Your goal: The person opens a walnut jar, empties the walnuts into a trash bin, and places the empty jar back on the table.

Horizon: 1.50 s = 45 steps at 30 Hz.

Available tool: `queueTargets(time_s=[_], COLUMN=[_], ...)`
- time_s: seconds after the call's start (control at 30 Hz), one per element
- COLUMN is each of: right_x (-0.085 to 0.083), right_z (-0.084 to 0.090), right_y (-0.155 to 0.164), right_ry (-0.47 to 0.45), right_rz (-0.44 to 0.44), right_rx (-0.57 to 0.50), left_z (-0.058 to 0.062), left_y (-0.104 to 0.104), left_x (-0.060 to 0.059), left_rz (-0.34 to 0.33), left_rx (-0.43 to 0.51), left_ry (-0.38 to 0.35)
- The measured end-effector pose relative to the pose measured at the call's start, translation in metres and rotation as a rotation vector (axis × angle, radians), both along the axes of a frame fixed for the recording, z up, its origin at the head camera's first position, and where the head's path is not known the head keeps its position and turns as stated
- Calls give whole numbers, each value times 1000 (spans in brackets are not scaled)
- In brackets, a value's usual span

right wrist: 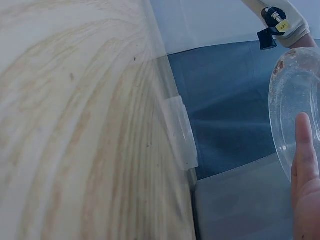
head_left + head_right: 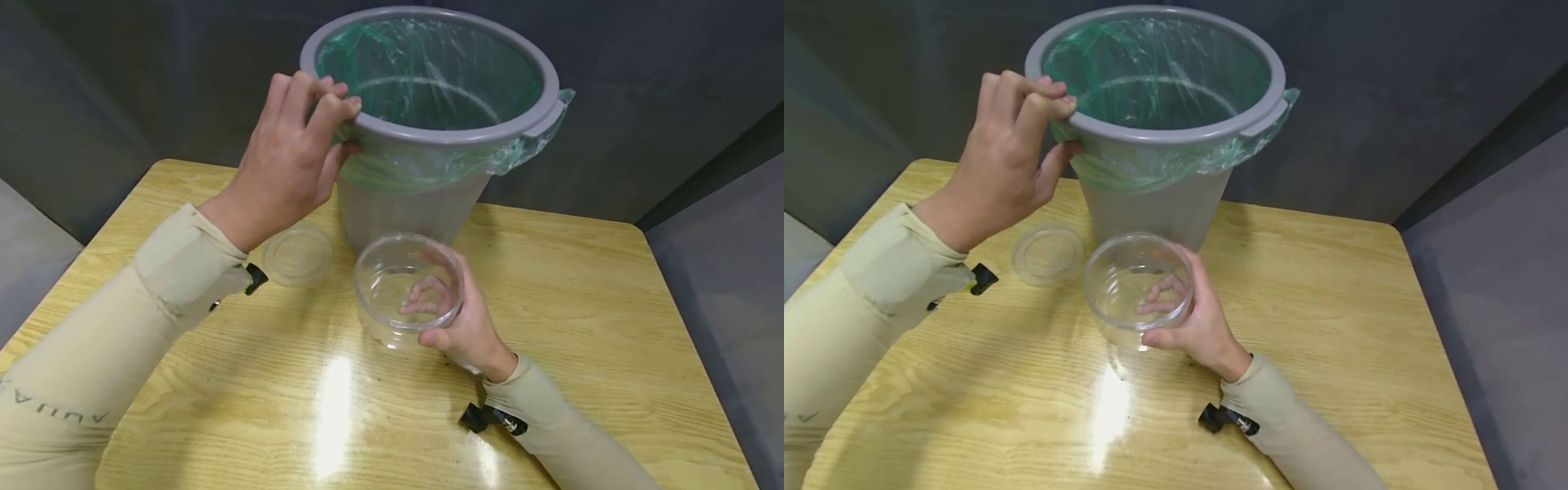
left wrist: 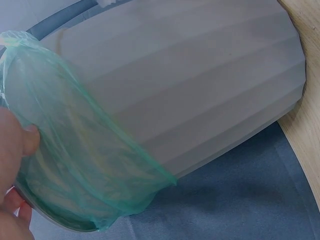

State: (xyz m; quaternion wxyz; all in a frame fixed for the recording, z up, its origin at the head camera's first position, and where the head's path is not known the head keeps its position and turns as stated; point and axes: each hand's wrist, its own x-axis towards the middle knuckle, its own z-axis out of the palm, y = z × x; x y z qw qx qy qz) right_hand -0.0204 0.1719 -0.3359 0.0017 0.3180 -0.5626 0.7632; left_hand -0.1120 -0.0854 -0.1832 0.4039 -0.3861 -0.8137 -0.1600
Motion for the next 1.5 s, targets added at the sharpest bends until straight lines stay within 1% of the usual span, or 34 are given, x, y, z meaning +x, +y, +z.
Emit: queueTargets(time_s=[0.2,0.3,0.47,0.7,0.87,1.03,1.17,1.5], right_x=[3,2,-1,-4,-4,-4,-4,-4], right_z=[-8,-10,-12,-16,-19,-22,-25,-28], right_y=[-1,-2,-1,1,1,0,-1,-1], right_ry=[-16,-27,-41,-69,-87,-115,-135,-144], right_rz=[12,15,13,4,-1,-6,7,49], right_rx=[11,27,20,28,29,51,70,74], left_z=[-3,-2,0,0,0,0,0,0], left_y=[-1,-2,-3,-3,-1,-1,-1,-1], left_x=[4,5,4,3,1,0,0,-1], left_rz=[1,9,-1,-4,-7,1,7,0], left_rx=[-3,-2,-6,-5,-2,-7,-9,-5], left_ry=[-12,-9,2,7,9,10,13,14])
